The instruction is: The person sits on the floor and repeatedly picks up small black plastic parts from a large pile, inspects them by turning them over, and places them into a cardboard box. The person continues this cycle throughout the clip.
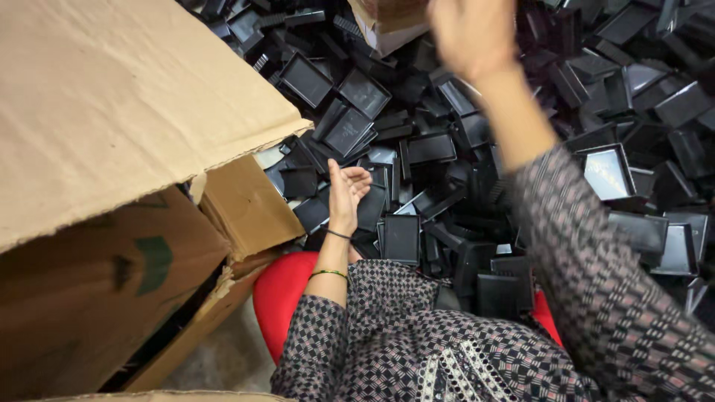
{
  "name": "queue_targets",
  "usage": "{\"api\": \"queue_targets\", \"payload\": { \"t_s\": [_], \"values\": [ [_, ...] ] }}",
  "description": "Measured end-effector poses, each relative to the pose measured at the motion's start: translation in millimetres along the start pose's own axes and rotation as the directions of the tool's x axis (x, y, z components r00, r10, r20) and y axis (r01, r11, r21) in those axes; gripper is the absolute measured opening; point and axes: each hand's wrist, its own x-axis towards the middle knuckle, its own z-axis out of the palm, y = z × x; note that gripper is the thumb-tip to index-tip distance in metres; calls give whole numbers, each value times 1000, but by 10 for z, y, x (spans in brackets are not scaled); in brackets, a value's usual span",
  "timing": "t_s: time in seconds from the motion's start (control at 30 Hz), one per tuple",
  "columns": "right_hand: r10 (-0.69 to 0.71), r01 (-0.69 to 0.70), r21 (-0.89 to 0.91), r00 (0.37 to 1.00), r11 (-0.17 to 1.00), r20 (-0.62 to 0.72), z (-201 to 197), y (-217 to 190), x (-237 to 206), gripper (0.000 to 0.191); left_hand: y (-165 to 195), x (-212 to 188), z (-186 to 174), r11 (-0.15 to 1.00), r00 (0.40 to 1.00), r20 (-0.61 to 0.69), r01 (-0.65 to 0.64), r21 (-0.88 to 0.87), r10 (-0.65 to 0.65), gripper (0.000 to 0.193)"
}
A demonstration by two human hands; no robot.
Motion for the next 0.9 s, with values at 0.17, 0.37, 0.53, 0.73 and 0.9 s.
{"api": "queue_targets", "payload": {
  "t_s": [0.17, 0.37, 0.53, 0.73, 0.9],
  "values": [
    [207, -95, -185, 517, 978, 831, 598, -571, -1562, 44, -38, 0, -24, 992, 998, 11, 66, -110, -65, 66],
    [203, -463, 374, 804, 803, 559, 152, -808, -2161, 17, -162, -161, 108, 988, 957, 279, -114, 102, 81, 66],
    [138, -473, 599, 845, 646, 518, -136, -1049, -1695, 22, -57, -316, 246, 995, 947, 315, -30, -96, 59, 77],
    [505, -504, -96, 796, 858, 332, 462, 90, -1524, 50, 166, -321, 171, 945, 943, 332, 138, -298, -33, 53],
    [586, -713, 587, 679, 383, 442, 129, -602, -1896, 25, 25, -214, 155, 918, 848, 450, 374, -131, -281, 64]
  ]
}}
